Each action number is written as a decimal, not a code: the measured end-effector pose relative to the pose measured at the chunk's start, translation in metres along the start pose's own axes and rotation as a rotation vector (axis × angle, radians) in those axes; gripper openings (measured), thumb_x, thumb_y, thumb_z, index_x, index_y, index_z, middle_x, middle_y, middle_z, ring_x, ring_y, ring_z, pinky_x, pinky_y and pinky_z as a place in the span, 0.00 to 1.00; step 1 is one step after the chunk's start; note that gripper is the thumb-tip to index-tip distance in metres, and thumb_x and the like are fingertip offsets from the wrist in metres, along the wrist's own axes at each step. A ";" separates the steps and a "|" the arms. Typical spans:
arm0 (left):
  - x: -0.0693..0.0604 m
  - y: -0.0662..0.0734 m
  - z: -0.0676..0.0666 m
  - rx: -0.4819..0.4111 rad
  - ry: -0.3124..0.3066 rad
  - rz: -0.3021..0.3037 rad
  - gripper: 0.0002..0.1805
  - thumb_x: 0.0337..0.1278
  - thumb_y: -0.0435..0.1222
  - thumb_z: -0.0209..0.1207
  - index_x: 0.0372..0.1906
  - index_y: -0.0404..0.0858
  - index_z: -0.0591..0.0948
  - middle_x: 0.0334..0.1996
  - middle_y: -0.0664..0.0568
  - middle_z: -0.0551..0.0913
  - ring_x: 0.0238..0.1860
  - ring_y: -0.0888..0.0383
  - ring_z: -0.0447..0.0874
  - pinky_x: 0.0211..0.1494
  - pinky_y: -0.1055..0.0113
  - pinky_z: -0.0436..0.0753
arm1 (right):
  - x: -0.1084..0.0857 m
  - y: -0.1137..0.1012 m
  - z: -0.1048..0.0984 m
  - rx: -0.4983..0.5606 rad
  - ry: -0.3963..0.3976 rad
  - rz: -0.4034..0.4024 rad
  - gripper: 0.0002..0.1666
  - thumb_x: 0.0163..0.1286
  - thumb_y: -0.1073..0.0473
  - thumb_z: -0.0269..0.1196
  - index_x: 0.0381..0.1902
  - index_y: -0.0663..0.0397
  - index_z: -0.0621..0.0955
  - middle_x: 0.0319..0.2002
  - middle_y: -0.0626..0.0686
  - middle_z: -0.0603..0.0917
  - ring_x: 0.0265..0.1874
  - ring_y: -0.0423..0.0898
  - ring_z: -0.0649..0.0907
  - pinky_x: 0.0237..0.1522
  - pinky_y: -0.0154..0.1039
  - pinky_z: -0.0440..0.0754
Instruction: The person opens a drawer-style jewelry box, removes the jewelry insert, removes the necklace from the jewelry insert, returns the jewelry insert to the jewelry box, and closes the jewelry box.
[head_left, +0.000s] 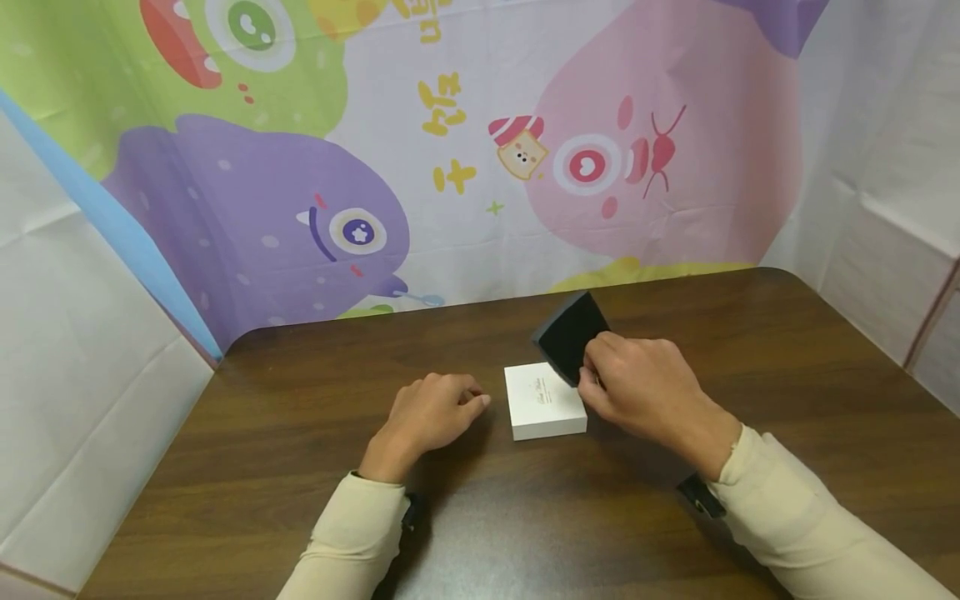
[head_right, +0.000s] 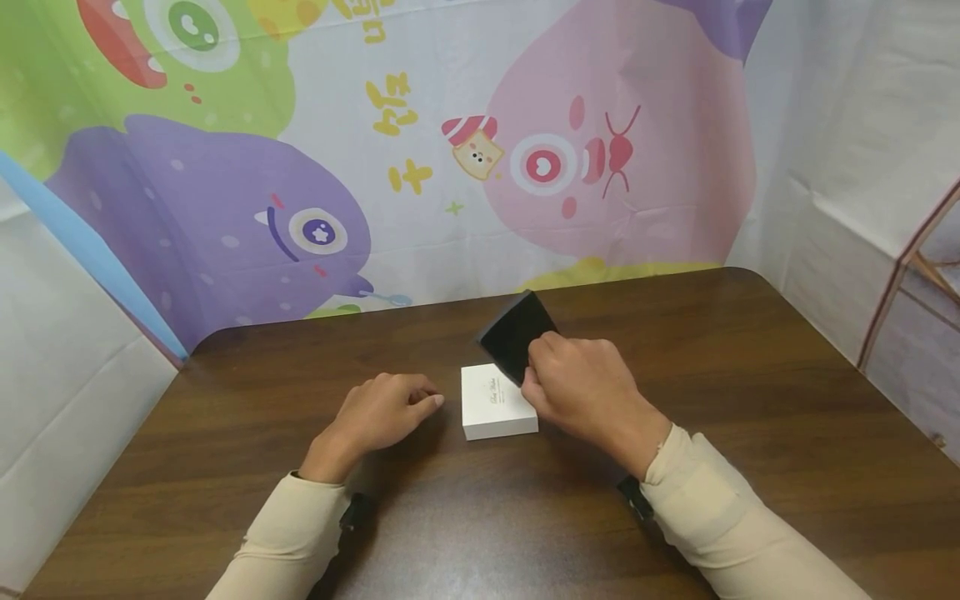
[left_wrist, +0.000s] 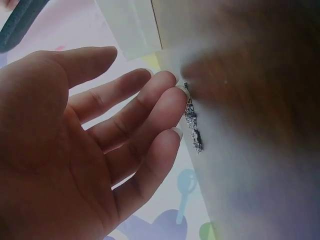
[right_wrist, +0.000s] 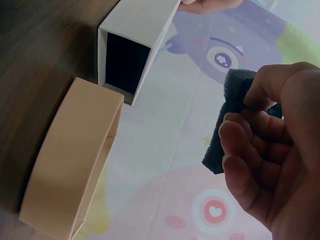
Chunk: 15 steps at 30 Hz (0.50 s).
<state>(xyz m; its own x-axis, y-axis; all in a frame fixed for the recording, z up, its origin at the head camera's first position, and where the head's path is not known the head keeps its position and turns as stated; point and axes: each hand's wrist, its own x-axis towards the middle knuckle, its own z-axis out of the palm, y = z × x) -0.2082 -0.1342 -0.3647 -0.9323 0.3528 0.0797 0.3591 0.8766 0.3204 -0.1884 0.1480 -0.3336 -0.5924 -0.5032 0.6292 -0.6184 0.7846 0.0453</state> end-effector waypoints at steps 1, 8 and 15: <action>0.000 0.000 0.000 -0.001 0.000 0.000 0.11 0.68 0.50 0.60 0.45 0.52 0.88 0.36 0.62 0.88 0.36 0.60 0.86 0.33 0.57 0.79 | 0.000 0.000 0.000 -0.001 -0.005 0.004 0.07 0.56 0.60 0.62 0.21 0.53 0.75 0.20 0.47 0.73 0.11 0.39 0.67 0.12 0.41 0.69; 0.000 0.000 0.001 0.000 0.001 0.002 0.11 0.68 0.49 0.60 0.45 0.51 0.88 0.35 0.62 0.88 0.35 0.61 0.85 0.33 0.58 0.79 | 0.000 0.002 -0.002 -0.010 -0.044 0.036 0.08 0.55 0.60 0.63 0.22 0.53 0.75 0.20 0.47 0.74 0.12 0.40 0.68 0.13 0.41 0.68; -0.001 -0.001 0.001 -0.003 -0.001 0.002 0.11 0.68 0.49 0.60 0.45 0.51 0.88 0.36 0.62 0.88 0.35 0.61 0.86 0.33 0.57 0.79 | -0.001 0.005 -0.005 -0.032 -0.049 0.081 0.09 0.56 0.60 0.63 0.20 0.53 0.74 0.19 0.48 0.73 0.11 0.41 0.69 0.13 0.44 0.70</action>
<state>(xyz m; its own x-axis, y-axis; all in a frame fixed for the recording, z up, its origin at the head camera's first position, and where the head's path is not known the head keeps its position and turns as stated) -0.2079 -0.1347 -0.3659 -0.9314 0.3551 0.0795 0.3611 0.8748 0.3231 -0.1887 0.1538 -0.3301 -0.6646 -0.4544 0.5932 -0.5515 0.8339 0.0210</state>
